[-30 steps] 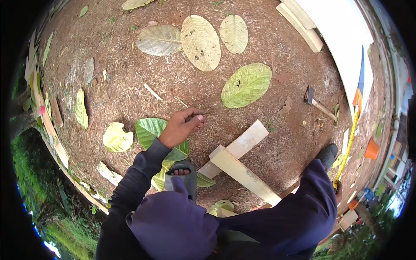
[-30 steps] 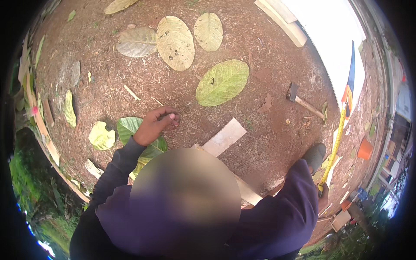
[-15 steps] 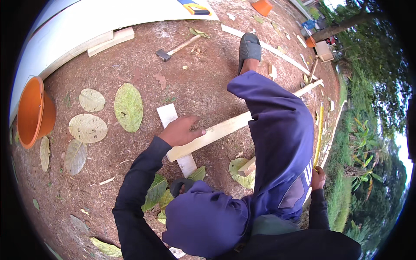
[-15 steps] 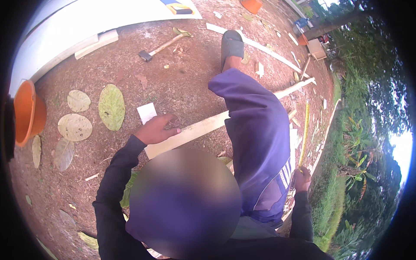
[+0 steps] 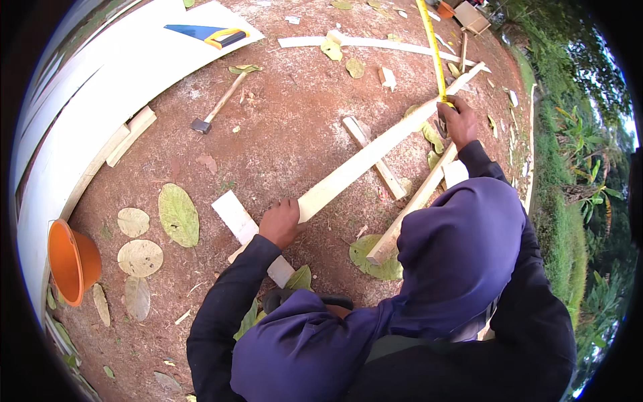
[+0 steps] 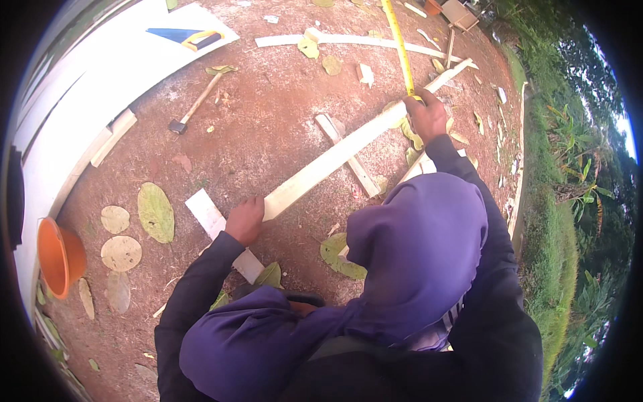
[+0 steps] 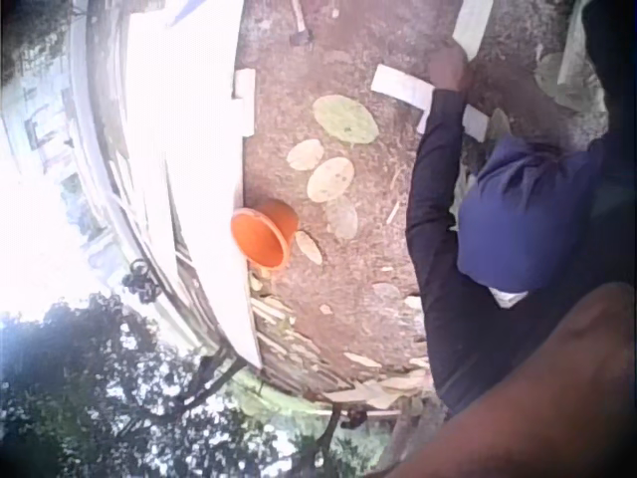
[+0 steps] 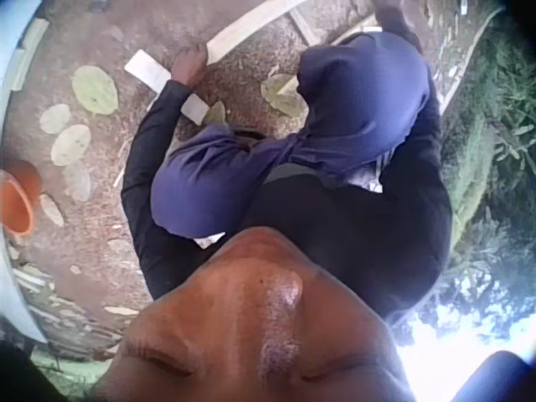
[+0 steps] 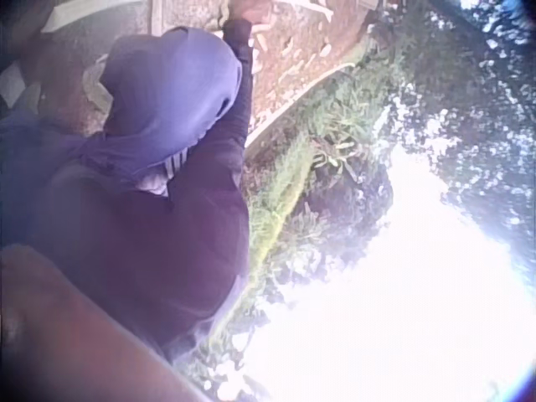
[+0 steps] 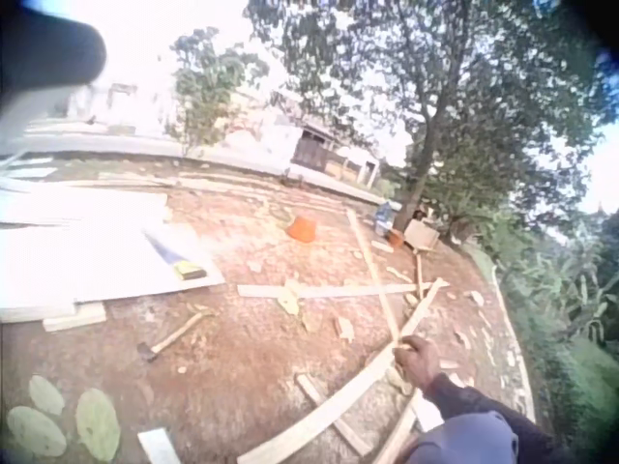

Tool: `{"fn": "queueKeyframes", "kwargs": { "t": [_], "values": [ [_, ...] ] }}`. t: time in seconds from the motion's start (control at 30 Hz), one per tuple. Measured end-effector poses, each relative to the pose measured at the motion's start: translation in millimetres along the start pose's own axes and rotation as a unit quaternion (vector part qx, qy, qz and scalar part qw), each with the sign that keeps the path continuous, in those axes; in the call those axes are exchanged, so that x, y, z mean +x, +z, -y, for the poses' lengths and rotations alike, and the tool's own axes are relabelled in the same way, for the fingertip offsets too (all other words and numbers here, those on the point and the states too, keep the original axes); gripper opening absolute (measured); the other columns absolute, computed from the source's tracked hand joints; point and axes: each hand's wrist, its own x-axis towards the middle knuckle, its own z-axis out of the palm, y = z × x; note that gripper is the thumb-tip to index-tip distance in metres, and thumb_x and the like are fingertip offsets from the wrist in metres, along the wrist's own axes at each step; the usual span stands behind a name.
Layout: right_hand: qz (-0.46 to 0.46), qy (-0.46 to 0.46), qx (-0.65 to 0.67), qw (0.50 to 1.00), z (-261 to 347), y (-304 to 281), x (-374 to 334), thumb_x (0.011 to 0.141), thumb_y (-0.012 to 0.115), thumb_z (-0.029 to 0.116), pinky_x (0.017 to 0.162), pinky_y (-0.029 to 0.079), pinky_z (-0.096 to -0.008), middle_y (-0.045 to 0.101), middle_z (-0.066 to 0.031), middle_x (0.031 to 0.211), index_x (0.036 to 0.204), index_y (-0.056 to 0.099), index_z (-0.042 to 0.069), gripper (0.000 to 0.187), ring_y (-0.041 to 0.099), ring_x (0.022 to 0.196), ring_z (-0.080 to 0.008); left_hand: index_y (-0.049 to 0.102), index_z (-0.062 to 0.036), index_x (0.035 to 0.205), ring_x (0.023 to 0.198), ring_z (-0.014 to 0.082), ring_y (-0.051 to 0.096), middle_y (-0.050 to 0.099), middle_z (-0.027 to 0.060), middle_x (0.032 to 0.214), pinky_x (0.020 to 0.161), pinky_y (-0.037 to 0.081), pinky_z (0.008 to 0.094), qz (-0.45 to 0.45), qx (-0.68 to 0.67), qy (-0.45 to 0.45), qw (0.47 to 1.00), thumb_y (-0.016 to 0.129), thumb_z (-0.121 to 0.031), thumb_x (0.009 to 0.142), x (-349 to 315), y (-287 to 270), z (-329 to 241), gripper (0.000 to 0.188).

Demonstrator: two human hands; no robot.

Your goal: The person measures and cuts a wooden plank using a tape measure and hand saw, then positions it under a large white board and hammers nails to secure it.

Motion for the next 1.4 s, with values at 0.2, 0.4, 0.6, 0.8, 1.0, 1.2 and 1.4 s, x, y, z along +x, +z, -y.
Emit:
{"fn": "queueKeyframes", "kwargs": {
  "t": [0.2, 0.4, 0.6, 0.8, 1.0, 1.2, 1.4],
  "values": [
    [0.166, -0.233, -0.056, 0.957, 55.9, 38.4, 27.9, 0.089, 0.072, 0.034, 0.078, 0.053, -0.0355, 0.073, -0.0170, 0.092, 0.122, 0.070, 0.006, 0.044, 0.068, 0.082, -0.0239, 0.054, 0.0016, 0.129, 0.106, 0.0397, 0.063, 0.062, 0.0198, 0.116, 0.084, 0.056, 0.0486, 0.002, 0.010, -0.074, 0.997, 0.080, -0.036, 0.081, -43.7, -31.9, 4.4, 0.066],
    [0.156, -0.037, 0.080, 0.984, -97.8, 8.3, 24.9, 0.089, 0.073, 0.022, 0.064, 0.048, -0.0286, 0.066, -0.0035, 0.081, 0.120, 0.069, -0.001, 0.038, 0.059, 0.073, -0.0104, 0.051, -0.0017, 0.140, 0.112, 0.0360, 0.059, 0.061, 0.0170, 0.124, 0.096, 0.049, 0.0485, 0.005, 0.071, -0.161, 0.984, 0.082, -0.030, 0.079, -63.4, -33.2, -6.6, 0.074],
    [0.135, 0.216, 0.170, 0.952, -257.0, -5.5, -6.0, 0.090, 0.070, 0.018, 0.067, 0.048, -0.0285, 0.066, -0.0041, 0.079, 0.115, 0.070, 0.000, 0.031, 0.059, 0.073, -0.0112, 0.048, -0.0033, 0.145, 0.129, 0.0375, 0.051, 0.057, 0.0184, 0.136, 0.113, 0.037, 0.0517, 0.021, 0.117, -0.249, 0.961, 0.081, -0.019, 0.079, -42.8, -34.4, -45.6, 0.076],
    [0.157, 0.252, 0.232, 0.926, -314.9, 33.0, -70.7, 0.091, 0.070, 0.020, 0.072, 0.050, -0.0339, 0.067, -0.0096, 0.079, 0.111, 0.068, 0.000, 0.029, 0.063, 0.076, -0.0153, 0.040, -0.0030, 0.151, 0.138, 0.0461, 0.041, 0.043, 0.0273, 0.149, 0.117, 0.033, 0.0539, 0.004, 0.125, -0.295, 0.947, 0.081, -0.016, 0.078, 31.6, -11.1, -127.0, 0.085],
    [0.228, 0.211, 0.248, 0.917, -296.1, 3.5, -90.4, 0.090, 0.074, 0.019, 0.083, 0.053, -0.0384, 0.070, -0.0157, 0.101, 0.119, 0.066, 0.002, 0.035, 0.069, 0.092, -0.0274, 0.054, 0.0023, 0.134, 0.110, 0.0415, 0.061, 0.061, 0.0220, 0.125, 0.096, 0.050, 0.0512, 0.152, -0.031, -0.096, 0.983, 0.082, -0.033, 0.081, 129.7, 43.8, -203.5, 0.069],
    [0.235, 0.135, 0.341, 0.900, -283.5, 18.9, -89.8, 0.088, 0.079, 0.017, 0.089, 0.055, -0.0369, 0.069, -0.0142, 0.114, 0.122, 0.065, 0.003, 0.039, 0.071, 0.101, -0.0289, 0.028, 0.0032, 0.148, 0.098, 0.0482, 0.067, 0.062, 0.0302, 0.116, 0.084, 0.055, 0.0553, 0.384, -0.051, -0.111, 0.915, 0.079, -0.035, 0.083, 148.8, 110.4, -243.0, 0.091],
    [0.255, 0.114, 0.399, 0.873, -275.1, 19.2, -92.7, 0.088, 0.078, 0.018, 0.092, 0.054, -0.0396, 0.068, -0.0165, 0.113, 0.121, 0.065, 0.002, 0.039, 0.069, 0.105, -0.0307, 0.033, 0.0026, 0.147, 0.095, 0.0452, 0.069, 0.063, 0.0285, 0.121, 0.083, 0.055, 0.0537, 0.364, -0.068, -0.213, 0.904, 0.073, -0.029, 0.091, 151.1, 124.0, -228.4, 0.076]
  ]
}}
